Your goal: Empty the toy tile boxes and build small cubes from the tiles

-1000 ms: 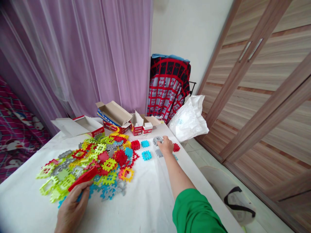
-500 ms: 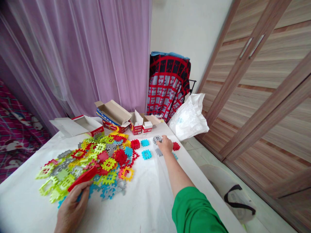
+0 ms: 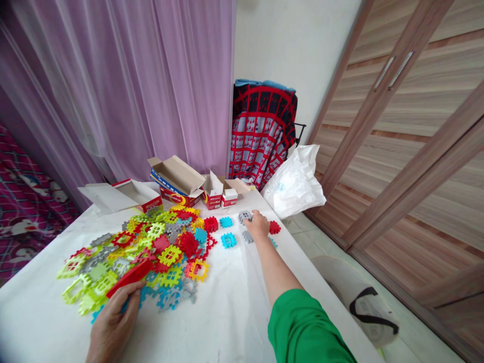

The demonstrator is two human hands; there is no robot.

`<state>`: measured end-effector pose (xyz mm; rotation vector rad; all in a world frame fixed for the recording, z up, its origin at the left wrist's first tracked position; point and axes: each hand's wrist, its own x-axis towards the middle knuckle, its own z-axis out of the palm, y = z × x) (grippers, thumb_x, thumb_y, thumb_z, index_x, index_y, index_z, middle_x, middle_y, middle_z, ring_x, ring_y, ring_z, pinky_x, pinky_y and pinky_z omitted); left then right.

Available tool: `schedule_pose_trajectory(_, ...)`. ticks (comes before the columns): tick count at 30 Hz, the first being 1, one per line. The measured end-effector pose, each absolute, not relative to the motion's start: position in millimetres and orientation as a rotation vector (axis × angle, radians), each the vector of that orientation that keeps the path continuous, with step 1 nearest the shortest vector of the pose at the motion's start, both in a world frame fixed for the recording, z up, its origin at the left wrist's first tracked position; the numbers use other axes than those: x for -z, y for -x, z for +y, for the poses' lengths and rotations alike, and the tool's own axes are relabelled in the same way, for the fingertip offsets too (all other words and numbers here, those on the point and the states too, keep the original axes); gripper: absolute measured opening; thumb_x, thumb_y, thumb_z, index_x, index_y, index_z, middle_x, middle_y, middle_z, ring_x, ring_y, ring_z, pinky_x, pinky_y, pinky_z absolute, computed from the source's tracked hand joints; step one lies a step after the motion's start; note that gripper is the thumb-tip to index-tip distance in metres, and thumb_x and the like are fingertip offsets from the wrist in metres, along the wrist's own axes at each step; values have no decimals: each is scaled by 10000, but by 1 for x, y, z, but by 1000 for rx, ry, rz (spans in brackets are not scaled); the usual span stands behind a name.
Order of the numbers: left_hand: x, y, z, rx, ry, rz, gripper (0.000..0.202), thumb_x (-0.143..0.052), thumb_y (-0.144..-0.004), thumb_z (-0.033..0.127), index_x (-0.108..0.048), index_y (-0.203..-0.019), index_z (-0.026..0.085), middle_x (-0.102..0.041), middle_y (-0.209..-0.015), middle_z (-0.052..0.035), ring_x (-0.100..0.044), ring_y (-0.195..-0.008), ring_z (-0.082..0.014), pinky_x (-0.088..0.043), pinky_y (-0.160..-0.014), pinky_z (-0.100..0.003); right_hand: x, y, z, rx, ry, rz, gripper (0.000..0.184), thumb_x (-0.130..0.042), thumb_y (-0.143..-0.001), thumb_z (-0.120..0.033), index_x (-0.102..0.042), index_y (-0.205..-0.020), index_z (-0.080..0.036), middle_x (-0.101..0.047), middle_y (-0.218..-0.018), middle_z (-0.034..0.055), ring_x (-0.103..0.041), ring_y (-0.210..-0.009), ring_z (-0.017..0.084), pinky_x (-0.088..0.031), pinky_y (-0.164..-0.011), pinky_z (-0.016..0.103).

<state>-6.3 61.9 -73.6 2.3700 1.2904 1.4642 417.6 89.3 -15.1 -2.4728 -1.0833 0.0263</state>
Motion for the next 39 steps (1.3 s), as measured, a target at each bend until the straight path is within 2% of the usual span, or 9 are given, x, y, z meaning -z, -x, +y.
schedule_pose_trajectory(16, 77, 8, 62, -1428, -2314, 1303, 194, -515, -858, 357, -671, -891, 247, -748, -824, -2, -711, -733, -163, -559, -662, -240, 22, -427, 83, 16, 2457, -1116, 499, -604, -801, -417, -543, -1256, -223, -666, -1203, 48, -593, -1098, 255, -429, -879, 348)
schedule_pose_trajectory(24, 75, 6, 63, -1427, -2330, 1308, 196, -510, -857, 357, -669, -895, 250, -750, -822, 3, -713, -736, -158, -560, -663, -235, 17, -416, 87, 7, 2535, -1147, 591, -604, -782, -461, -514, -1308, -207, -656, -1209, 96, -582, -1107, 275, -432, -871, 356)
schedule_pose_trajectory(32, 76, 7, 63, -1390, -2283, 1334, 236, -501, -851, 397, -680, -882, 246, -755, -830, -13, -715, -745, -174, -567, -672, -258, 14, -417, 84, -4, 2409, -1047, 548, -599, -789, -410, -525, -1288, -195, -654, -1211, 98, -575, -1122, 271, -424, -926, 382)
schedule_pose_trajectory(36, 77, 7, 63, -1414, -2280, 1310, 215, -514, -845, 387, -675, -883, 250, -754, -830, -6, -715, -741, -173, -569, -668, -258, 30, -407, 64, -27, 2112, -898, 438, -494, -816, -345, -569, -1214, -177, -687, -1144, 83, -628, -1008, 217, -469, -871, 336)
schedule_pose_trajectory(39, 77, 7, 64, -1429, -2282, 1299, 209, -514, -848, 379, -675, -889, 251, -752, -822, -4, -713, -733, -173, -568, -665, -258, 53, -383, 40, -80, 1961, -869, 394, -440, -816, -378, -634, -1096, -179, -724, -1018, 77, -660, -863, 204, -499, -799, 319)
